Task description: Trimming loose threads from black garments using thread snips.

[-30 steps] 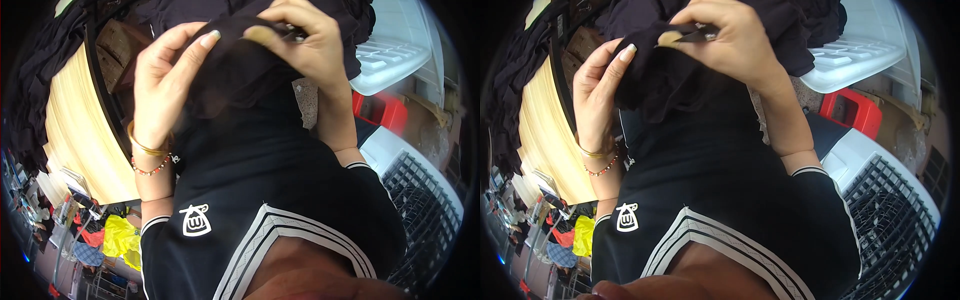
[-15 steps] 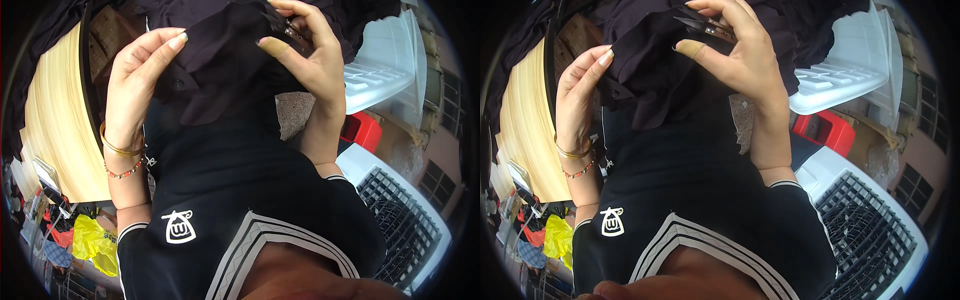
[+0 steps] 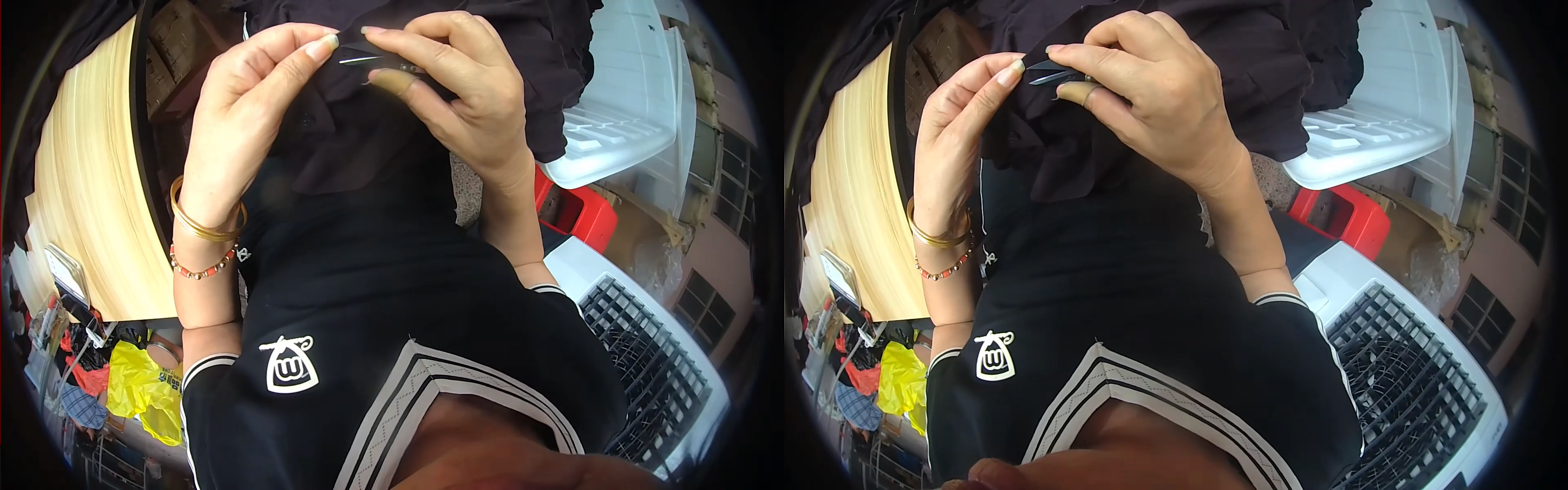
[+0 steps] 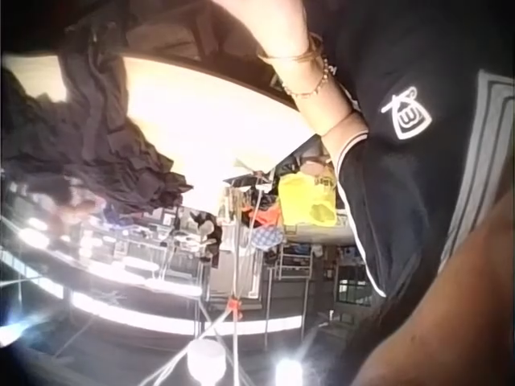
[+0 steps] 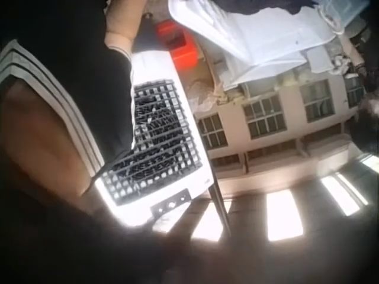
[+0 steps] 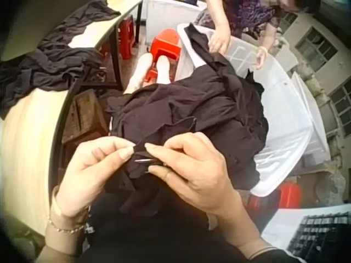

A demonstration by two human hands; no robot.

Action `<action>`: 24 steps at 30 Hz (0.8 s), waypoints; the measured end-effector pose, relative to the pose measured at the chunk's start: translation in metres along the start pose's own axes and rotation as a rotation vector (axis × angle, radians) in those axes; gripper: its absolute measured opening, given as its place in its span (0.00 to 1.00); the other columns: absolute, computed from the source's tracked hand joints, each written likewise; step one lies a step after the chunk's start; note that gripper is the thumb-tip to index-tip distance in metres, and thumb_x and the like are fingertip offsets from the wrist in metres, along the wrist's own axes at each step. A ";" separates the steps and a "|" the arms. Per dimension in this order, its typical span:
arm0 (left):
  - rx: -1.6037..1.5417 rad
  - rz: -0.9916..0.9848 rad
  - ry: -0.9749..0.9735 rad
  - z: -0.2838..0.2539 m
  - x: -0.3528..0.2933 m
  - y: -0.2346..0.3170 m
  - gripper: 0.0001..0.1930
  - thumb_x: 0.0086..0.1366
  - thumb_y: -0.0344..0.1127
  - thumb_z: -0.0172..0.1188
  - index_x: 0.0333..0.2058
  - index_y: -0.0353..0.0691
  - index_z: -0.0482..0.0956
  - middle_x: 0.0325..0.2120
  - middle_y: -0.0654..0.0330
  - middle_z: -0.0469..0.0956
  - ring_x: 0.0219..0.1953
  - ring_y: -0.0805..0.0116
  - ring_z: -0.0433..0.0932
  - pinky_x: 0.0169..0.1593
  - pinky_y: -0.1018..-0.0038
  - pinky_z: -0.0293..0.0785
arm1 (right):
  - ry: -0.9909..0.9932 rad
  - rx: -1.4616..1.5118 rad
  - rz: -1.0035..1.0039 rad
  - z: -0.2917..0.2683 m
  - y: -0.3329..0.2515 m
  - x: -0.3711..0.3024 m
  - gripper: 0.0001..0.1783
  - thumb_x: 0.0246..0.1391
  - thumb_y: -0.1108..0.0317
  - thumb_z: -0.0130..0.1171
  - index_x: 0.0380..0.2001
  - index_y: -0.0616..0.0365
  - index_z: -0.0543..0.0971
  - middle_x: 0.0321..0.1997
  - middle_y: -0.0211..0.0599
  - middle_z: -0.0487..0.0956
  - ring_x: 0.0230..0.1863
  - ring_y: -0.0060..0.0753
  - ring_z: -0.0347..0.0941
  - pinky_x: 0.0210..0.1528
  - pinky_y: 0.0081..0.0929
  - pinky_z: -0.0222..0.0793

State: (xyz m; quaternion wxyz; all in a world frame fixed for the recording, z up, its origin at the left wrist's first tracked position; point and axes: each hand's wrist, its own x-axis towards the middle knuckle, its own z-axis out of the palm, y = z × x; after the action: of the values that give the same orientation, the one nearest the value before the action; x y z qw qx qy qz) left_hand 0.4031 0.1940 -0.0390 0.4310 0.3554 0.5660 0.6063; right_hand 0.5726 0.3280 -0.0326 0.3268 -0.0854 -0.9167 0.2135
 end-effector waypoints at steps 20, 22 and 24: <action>0.147 -0.007 -0.160 -0.007 0.008 -0.002 0.12 0.71 0.35 0.53 0.43 0.31 0.79 0.35 0.67 0.79 0.42 0.82 0.73 0.49 0.85 0.66 | -0.136 0.060 0.103 -0.016 -0.019 0.027 0.16 0.41 0.74 0.70 0.38 0.58 0.84 0.29 0.34 0.76 0.29 0.34 0.72 0.32 0.26 0.67; 0.139 -0.021 -0.145 -0.009 0.006 -0.003 0.12 0.71 0.35 0.53 0.44 0.32 0.79 0.36 0.67 0.79 0.42 0.82 0.73 0.49 0.85 0.66 | -0.140 0.097 0.091 -0.014 -0.017 0.026 0.15 0.42 0.74 0.70 0.37 0.58 0.84 0.28 0.35 0.76 0.29 0.33 0.72 0.31 0.25 0.67; 0.077 -0.016 -0.138 -0.009 0.006 -0.007 0.13 0.71 0.34 0.53 0.46 0.32 0.78 0.37 0.66 0.79 0.43 0.81 0.74 0.50 0.85 0.66 | 0.051 0.200 -0.235 0.014 0.029 0.021 0.15 0.44 0.74 0.69 0.39 0.59 0.84 0.28 0.34 0.76 0.29 0.31 0.72 0.31 0.24 0.66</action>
State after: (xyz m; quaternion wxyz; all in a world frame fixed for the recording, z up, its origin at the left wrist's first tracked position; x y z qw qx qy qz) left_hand 0.3932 0.1961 -0.0474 0.4596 0.4082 0.5608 0.5547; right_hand 0.5475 0.3556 -0.0437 0.3796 0.0498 -0.8860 0.2617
